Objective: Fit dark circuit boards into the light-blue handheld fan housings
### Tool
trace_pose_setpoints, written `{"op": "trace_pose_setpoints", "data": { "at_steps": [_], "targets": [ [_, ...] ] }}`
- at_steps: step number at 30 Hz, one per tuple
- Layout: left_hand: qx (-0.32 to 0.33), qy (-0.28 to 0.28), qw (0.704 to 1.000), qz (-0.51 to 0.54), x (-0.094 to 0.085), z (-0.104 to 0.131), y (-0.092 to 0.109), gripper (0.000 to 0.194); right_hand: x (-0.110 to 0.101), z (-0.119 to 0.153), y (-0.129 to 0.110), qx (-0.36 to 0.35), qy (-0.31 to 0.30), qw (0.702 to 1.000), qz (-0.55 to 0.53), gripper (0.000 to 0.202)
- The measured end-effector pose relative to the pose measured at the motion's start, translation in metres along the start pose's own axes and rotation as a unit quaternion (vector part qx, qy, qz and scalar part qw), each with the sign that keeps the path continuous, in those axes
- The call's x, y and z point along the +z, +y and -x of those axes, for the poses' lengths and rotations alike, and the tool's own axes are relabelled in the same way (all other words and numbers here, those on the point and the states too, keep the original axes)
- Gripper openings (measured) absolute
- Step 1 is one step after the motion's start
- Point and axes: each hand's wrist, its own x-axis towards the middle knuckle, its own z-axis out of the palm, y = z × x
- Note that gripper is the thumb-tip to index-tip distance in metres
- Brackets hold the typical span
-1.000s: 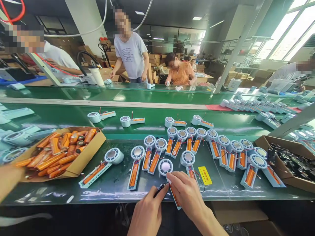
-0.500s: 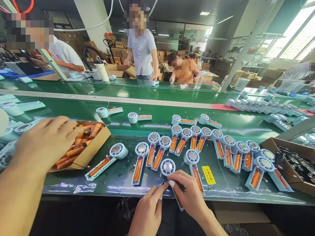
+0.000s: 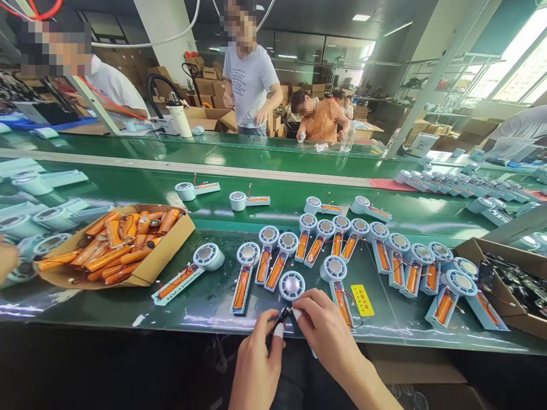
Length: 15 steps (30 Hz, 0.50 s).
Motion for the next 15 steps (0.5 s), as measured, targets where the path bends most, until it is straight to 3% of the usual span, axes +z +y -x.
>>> {"op": "trace_pose_setpoints", "data": {
  "at_steps": [4, 10, 13, 15],
  "targets": [
    [0.107, 0.056, 0.990, -0.074, 0.005, 0.001, 0.003, 0.026, -0.005, -0.002, -0.009, -0.024, -0.030, 0.993, 0.114, 0.021],
    [0.249, 0.136, 0.944, -0.166, 0.016, 0.005, -0.003, 0.031, 0.000, -0.006, -0.020, -0.026, -0.049, 0.970, 0.238, 0.019],
    [0.256, 0.122, 0.944, -0.171, 0.019, 0.010, -0.013, 0.032, 0.003, -0.007, -0.021, -0.022, -0.045, 0.963, 0.263, 0.016],
    [0.210, 0.085, 0.962, -0.155, 0.018, 0.011, -0.020, 0.031, 0.002, -0.008, -0.018, -0.024, -0.040, 0.968, 0.245, 0.014]
  ]
}}
